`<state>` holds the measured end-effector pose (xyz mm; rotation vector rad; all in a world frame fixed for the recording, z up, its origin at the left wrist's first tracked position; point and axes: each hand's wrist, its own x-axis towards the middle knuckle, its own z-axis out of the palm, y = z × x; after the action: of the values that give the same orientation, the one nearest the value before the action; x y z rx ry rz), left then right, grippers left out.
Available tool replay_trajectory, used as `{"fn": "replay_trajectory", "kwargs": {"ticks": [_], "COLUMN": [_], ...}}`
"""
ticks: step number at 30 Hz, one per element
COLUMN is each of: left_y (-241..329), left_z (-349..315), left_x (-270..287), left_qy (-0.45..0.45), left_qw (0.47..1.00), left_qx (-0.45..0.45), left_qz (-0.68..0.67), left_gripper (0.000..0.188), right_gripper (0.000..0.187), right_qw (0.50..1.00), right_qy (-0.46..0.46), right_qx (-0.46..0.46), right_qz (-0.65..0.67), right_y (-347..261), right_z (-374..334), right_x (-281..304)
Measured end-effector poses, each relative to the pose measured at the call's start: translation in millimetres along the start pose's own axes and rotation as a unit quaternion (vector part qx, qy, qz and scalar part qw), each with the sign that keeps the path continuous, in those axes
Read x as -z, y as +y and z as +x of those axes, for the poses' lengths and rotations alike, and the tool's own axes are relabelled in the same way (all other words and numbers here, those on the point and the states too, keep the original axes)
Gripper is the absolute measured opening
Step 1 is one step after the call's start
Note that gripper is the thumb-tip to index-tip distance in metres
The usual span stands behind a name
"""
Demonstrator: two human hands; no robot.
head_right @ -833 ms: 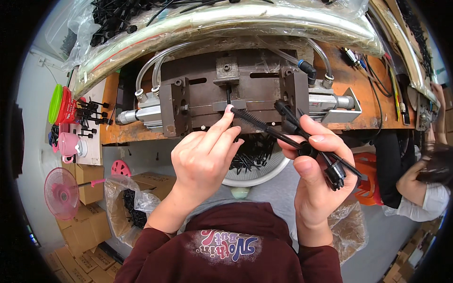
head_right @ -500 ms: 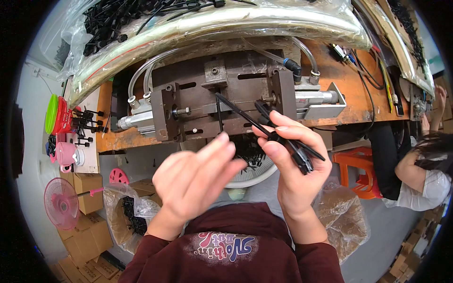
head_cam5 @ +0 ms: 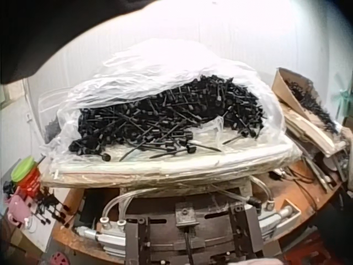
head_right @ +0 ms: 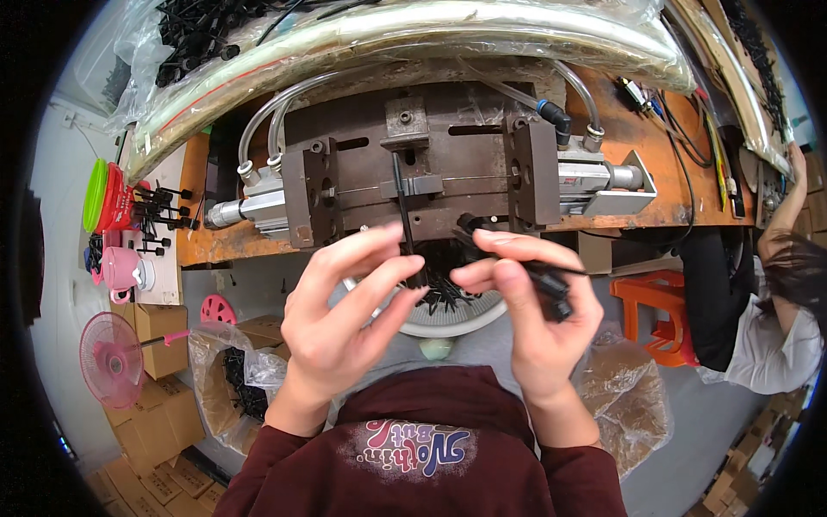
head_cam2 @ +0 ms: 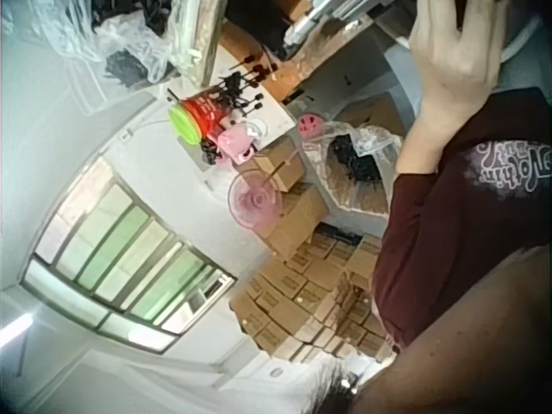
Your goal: Assembling small black plastic cable or wire components using a specialized workbench jig.
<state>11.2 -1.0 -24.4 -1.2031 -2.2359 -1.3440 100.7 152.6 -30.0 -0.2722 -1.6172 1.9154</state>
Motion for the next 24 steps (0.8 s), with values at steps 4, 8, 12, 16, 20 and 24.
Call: {"fn": "replay_trajectory", "kwargs": {"ticks": [4,8,12,16,20,24], "left_y": [-10.7,-11.6,-15.2,-14.5,-9.5,3.3], "left_z": [1.8,6.5,10.9,10.5,13.1,6.2], "left_x": [-2.4,-5.4,-7.6,-6.5,0.8,10.4], "left_qy": [-0.098,-0.116,-0.11,-0.119,-0.128,-0.106], "left_qw": [0.987,0.979,0.979,0.979,0.99,0.966], "left_qx": [-0.048,-0.056,-0.047,-0.029,0.027,0.067], "left_qz": [0.114,0.156,0.163,0.165,0.047,-0.226], "left_gripper": [0.025,0.025,0.025,0.023,0.034,0.042], "right_gripper": [0.017,0.016,0.014,0.016,0.017,0.018], "right_qw": [1.0,0.999,0.997,0.984,0.953,0.908], "right_qy": [0.016,0.012,-0.004,-0.009,-0.005,-0.037], "right_qx": [-0.005,-0.019,-0.032,-0.09,-0.148,-0.195], "right_qz": [0.019,0.049,0.071,0.153,0.264,0.369], "right_y": [-1.6,-10.4,-13.2,-11.1,-8.7,-8.8], "right_z": [3.3,1.5,2.5,4.3,7.9,11.4], "right_x": [6.3,6.0,11.3,15.8,18.1,11.2]}}
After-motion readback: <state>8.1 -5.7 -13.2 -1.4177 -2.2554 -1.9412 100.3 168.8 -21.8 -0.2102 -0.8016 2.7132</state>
